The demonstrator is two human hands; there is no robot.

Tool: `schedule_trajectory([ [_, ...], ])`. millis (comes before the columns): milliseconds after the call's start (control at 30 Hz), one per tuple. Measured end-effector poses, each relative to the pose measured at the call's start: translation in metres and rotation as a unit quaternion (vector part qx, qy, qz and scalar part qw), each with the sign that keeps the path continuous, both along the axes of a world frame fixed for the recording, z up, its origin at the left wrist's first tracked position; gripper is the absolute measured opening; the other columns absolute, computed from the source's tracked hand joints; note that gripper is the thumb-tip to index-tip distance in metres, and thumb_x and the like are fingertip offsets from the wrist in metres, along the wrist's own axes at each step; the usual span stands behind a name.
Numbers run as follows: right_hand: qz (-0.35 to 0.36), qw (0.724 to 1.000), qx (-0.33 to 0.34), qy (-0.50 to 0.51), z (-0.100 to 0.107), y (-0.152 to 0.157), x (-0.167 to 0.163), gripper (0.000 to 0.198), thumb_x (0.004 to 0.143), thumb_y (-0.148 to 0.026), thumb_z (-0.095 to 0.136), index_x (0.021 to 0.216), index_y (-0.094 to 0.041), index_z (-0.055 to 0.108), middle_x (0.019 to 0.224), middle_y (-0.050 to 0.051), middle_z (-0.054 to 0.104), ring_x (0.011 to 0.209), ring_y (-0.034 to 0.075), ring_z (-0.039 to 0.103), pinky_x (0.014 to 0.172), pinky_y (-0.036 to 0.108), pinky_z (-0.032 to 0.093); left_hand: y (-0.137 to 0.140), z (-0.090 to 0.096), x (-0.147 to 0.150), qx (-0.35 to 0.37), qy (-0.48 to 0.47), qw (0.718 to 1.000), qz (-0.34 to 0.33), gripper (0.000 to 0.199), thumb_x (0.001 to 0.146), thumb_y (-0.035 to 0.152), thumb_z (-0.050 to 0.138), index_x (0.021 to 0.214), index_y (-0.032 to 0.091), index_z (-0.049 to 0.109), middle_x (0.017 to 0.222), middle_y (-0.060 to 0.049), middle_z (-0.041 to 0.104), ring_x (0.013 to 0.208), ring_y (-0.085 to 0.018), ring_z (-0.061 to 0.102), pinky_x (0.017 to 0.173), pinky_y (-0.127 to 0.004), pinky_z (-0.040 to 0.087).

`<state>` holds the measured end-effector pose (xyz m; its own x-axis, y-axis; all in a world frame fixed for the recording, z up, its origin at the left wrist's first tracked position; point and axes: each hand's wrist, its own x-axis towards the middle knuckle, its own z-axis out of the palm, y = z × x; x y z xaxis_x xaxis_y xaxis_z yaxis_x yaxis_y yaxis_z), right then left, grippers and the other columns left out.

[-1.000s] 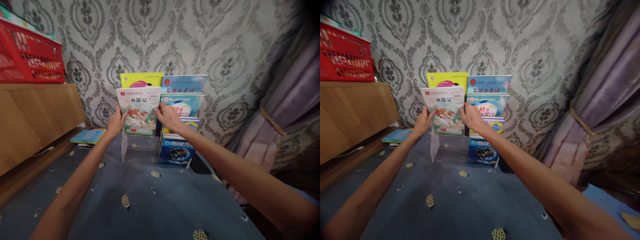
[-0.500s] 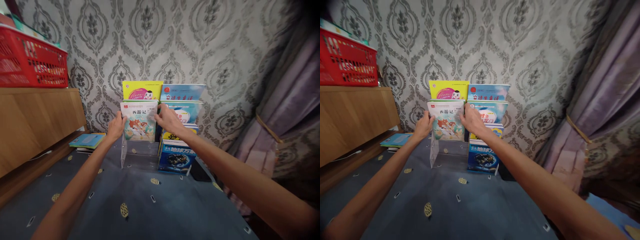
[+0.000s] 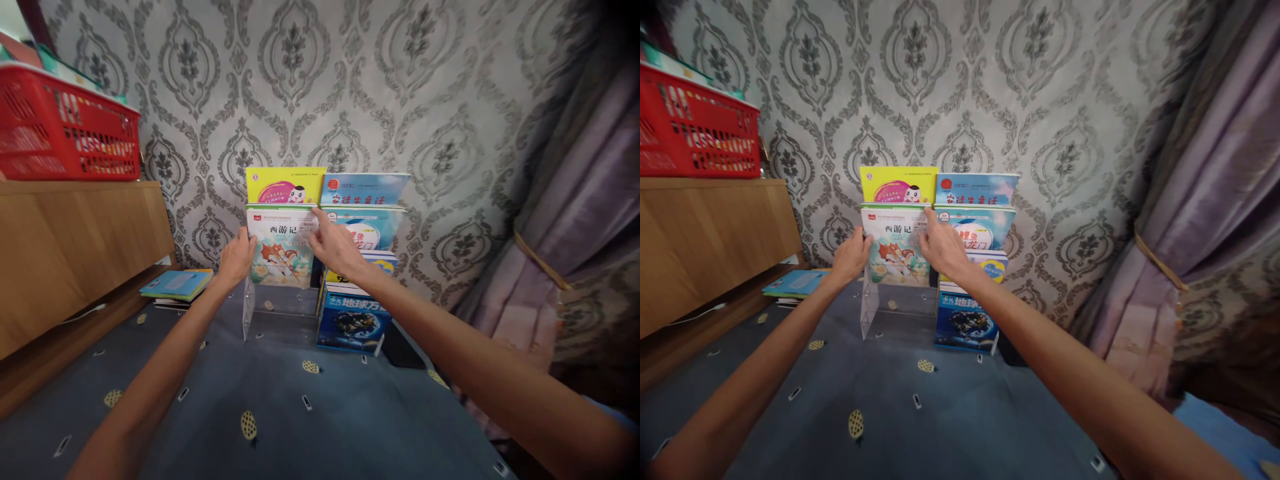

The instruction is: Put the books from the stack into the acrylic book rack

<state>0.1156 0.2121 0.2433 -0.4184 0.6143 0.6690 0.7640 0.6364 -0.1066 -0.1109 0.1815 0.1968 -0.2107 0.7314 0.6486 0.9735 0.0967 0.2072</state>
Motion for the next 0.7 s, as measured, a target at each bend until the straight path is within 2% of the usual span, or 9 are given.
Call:
schedule_trajectory([
  [200,0.026,0.999,0.0,0.02,-0.003,0.003,-0.002,0.062,0.089,-0.021,0.044,0.149,-0.006,0.034,0.086,0.013,0.073,0.074,0.026,0.064,0.071,0.037,0.046,0.006,-0.005,-0.003,0.032,-0.018,0.999,-0.026,0.024,0.103,0.03,0.036,0.108,0.016,0.055,0.111,-0.017,0.067,0.101,-0.029,0.066,0.081,-0.035,0.047],
  [400,0.056,0.997,-0.021,0.046,-0.002,0.002,-0.003,0.064,0.09,-0.021,0.048,0.15,-0.007,0.031,0.092,0.015,0.071,0.082,0.028,0.066,0.076,0.042,0.049,0.011,-0.006,-0.013,0.046,-0.023,0.997,-0.064,0.025,0.102,0.028,0.035,0.106,0.016,0.057,0.107,-0.016,0.068,0.101,-0.028,0.065,0.084,-0.035,0.047],
  [500,0.09,0.991,-0.038,0.093,-0.012,-0.007,0.001,0.067,0.089,-0.022,0.048,0.151,-0.007,0.027,0.095,0.015,0.072,0.087,0.03,0.068,0.082,0.047,0.052,0.012,-0.006,-0.015,0.047,-0.023,0.996,-0.075,0.026,0.102,0.028,0.036,0.107,0.015,0.057,0.106,-0.016,0.069,0.102,-0.028,0.065,0.086,-0.036,0.047],
  [600,0.138,0.964,-0.128,0.19,-0.034,-0.022,0.001,0.064,0.091,-0.026,0.048,0.15,-0.01,0.027,0.095,0.013,0.072,0.087,0.029,0.07,0.077,0.045,0.057,0.012,-0.006,-0.014,0.042,-0.024,0.996,-0.073,0.026,0.102,0.028,0.036,0.107,0.014,0.058,0.104,-0.016,0.069,0.102,-0.028,0.065,0.088,-0.036,0.047],
  [700,0.189,0.891,-0.288,0.296,-0.062,-0.037,-0.007,0.068,0.093,-0.026,0.047,0.154,-0.015,0.019,0.1,0.012,0.071,0.087,0.026,0.072,0.068,0.04,0.062,0.011,-0.008,-0.012,0.037,-0.025,0.997,-0.061,0.026,0.102,0.028,0.036,0.106,0.015,0.058,0.105,-0.017,0.069,0.103,-0.029,0.066,0.088,-0.036,0.047],
])
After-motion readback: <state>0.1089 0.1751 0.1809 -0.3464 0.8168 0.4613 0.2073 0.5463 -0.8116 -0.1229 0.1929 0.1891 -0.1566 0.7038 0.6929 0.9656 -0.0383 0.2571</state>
